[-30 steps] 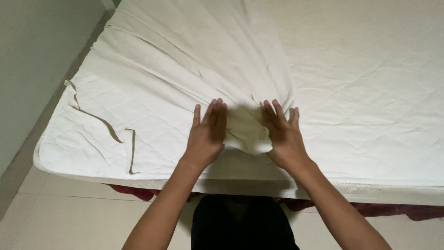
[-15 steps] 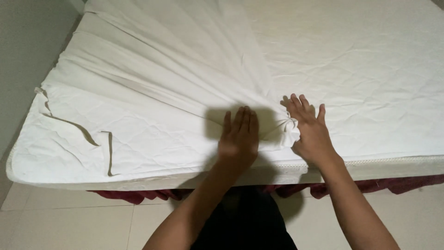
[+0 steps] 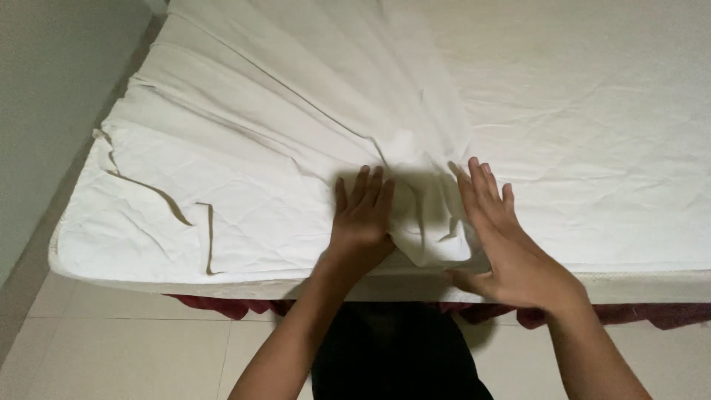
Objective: The person folds a white sheet on a bed. They smooth the fabric, fold it into sections, and roll it into a compact bundle. The person then places the folded sheet on the bed.
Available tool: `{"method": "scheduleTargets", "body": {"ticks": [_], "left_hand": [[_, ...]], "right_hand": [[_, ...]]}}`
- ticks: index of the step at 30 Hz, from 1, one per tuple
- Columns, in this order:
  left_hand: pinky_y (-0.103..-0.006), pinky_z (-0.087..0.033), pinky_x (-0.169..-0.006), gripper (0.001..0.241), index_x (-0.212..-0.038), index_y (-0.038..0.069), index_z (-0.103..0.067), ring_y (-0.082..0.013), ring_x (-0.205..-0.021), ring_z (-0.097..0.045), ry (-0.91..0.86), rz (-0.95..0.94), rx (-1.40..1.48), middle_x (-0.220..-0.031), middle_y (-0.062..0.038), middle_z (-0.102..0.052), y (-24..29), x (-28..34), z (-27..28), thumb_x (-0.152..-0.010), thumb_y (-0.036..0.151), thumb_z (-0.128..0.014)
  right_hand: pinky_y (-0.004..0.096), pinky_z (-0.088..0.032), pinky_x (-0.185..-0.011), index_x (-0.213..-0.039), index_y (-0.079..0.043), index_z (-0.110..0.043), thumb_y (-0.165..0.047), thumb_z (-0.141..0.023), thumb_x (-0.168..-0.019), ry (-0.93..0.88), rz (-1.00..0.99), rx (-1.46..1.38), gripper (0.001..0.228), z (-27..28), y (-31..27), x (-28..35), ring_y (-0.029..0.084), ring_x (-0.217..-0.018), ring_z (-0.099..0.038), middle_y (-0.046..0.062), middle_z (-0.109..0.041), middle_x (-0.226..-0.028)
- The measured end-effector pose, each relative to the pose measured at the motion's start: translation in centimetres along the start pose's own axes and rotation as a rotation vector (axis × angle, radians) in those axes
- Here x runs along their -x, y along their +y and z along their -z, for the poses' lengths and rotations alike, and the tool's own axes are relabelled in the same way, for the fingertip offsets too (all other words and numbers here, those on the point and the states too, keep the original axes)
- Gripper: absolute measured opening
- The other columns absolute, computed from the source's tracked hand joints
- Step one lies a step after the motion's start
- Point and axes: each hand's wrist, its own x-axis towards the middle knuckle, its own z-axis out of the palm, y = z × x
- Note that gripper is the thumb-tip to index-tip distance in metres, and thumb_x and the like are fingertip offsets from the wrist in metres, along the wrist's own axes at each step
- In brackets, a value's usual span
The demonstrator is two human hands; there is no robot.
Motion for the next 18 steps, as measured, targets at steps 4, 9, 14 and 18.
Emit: {"method": "scheduleTargets", "body": {"ticks": [4, 9, 14, 18], "left_hand": [[-0.0689, -0.012, -0.126, 0.077, -0.148, 0.001, -0.049, -0.0412, -0.158, -0.03, -0.057, 0.075, -0.025, -0.161, -0.025, -0.042, -2.8, -0.1, -1.0, -0.077, 0.019, -0.074], [-0.0609, 0.001, -0.124, 0.097, -0.155, 0.018, -0.032, -0.034, -0.157, 0.001, -0.615, 0.325, -0.06, -0.169, -0.014, -0.01, -2.6, -3.6, 6.8, -0.077, 0.052, -0.078], [-0.0625, -0.001, -0.121, 0.11, -0.162, 0.021, -0.031, -0.0304, -0.156, -0.004, -0.499, 0.293, -0.043, -0.172, -0.01, -0.013, -8.3, -1.1, 7.8, -0.068, 0.051, -0.083], [-0.0695, -0.003, -0.119, 0.09, -0.154, 0.017, -0.039, -0.0296, -0.154, -0.015, -0.346, 0.343, -0.183, -0.167, -0.011, -0.023, -10.3, -2.8, 6.9, -0.079, 0.045, -0.078]], "right_hand": [[0.062, -0.007, -0.124, -0.158, 0.005, -0.006, -0.047, -0.088, -0.065, 0.106, -0.013, 0.097, 0.135, -3.9, -3.3, -3.9, 0.04, -0.156, -0.007, 0.028, -0.004, -0.167], [0.06, -0.012, -0.121, -0.154, 0.011, -0.024, -0.054, -0.073, -0.08, -0.064, -0.047, 0.328, 0.11, -7.4, -2.6, -8.2, 0.036, -0.154, -0.013, 0.029, -0.018, -0.163], [0.061, -0.003, -0.121, -0.156, -0.007, -0.031, -0.04, -0.055, -0.099, -0.225, -0.338, 0.512, 0.071, -5.8, 2.5, -8.1, 0.036, -0.158, -0.008, 0.02, -0.016, -0.169], [0.06, 0.002, -0.123, -0.157, -0.004, -0.021, -0.049, -0.055, -0.098, -0.258, -0.454, 0.498, 0.082, -3.6, 0.5, -9.5, 0.034, -0.157, -0.002, 0.019, -0.009, -0.169]]}}
